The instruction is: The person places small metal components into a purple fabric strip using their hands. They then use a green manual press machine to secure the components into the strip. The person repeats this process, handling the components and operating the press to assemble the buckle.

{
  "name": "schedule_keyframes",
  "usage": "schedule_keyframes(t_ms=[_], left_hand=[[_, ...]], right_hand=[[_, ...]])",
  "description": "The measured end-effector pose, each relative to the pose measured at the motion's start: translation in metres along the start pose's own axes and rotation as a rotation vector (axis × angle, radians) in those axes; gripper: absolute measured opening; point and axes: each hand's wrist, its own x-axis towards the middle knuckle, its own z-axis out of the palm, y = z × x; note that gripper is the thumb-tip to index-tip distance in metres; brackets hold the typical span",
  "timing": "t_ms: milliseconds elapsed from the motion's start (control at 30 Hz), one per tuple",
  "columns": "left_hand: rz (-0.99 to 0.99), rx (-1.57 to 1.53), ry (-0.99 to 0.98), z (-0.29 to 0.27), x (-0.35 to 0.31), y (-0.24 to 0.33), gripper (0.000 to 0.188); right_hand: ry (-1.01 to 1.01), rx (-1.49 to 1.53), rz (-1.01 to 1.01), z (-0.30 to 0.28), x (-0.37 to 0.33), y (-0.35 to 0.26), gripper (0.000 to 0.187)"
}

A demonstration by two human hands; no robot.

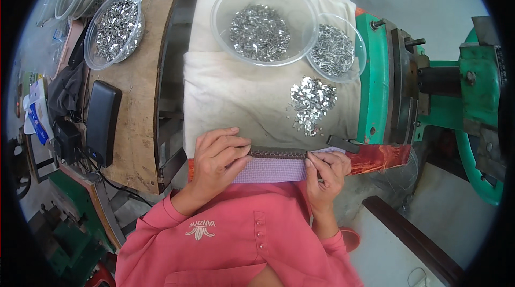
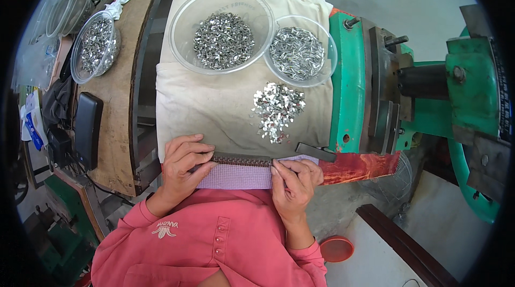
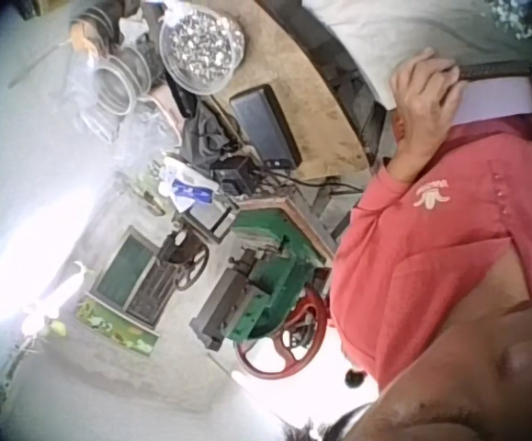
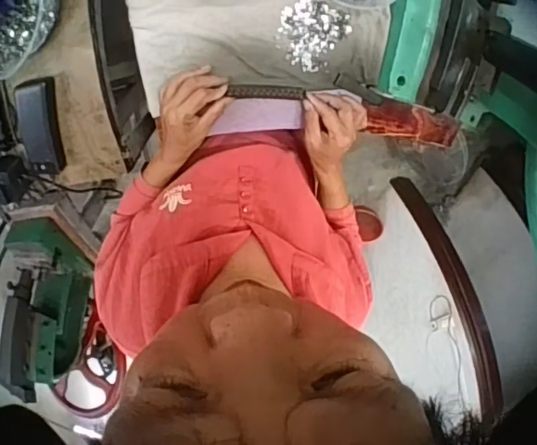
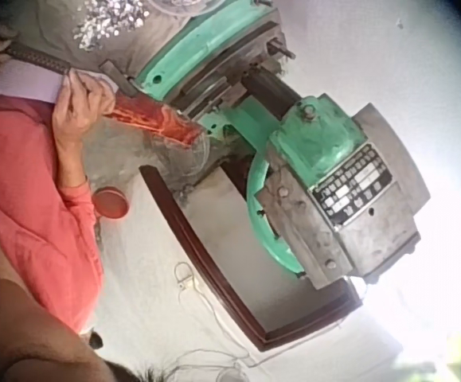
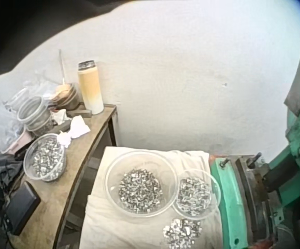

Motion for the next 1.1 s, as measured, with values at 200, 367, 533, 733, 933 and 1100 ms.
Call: schedule_keyframes(t_ms=[200, 367, 533, 733, 933, 1100], left_hand=[[-0.025, -0.025, -0.002, 0.000, 0.000, 0.001, 0.023], [-0.015, -0.018, 0.002, 0.000, 0.001, 0.001, 0.022], [-0.006, -0.009, 0.010, 0.001, 0.000, 0.000, 0.022], [-0.003, -0.019, 0.020, 0.002, 0.001, -0.001, 0.023], [0.000, -0.017, 0.020, 0.002, 0.001, -0.001, 0.023], [-0.018, -0.007, 0.001, -0.001, 0.002, 0.002, 0.023]], right_hand=[[0.025, -0.025, -0.031, 0.003, 0.001, -0.001, 0.020], [0.049, -0.023, -0.042, 0.004, 0.002, -0.001, 0.019], [0.044, -0.026, -0.044, 0.004, 0.001, 0.000, 0.018], [0.045, -0.052, -0.051, 0.004, -0.001, 0.000, 0.018], [0.114, -0.025, -0.030, -0.006, 0.000, 0.003, 0.019], [0.221, -0.144, 0.016, -0.027, -0.005, 0.028, 0.022]])
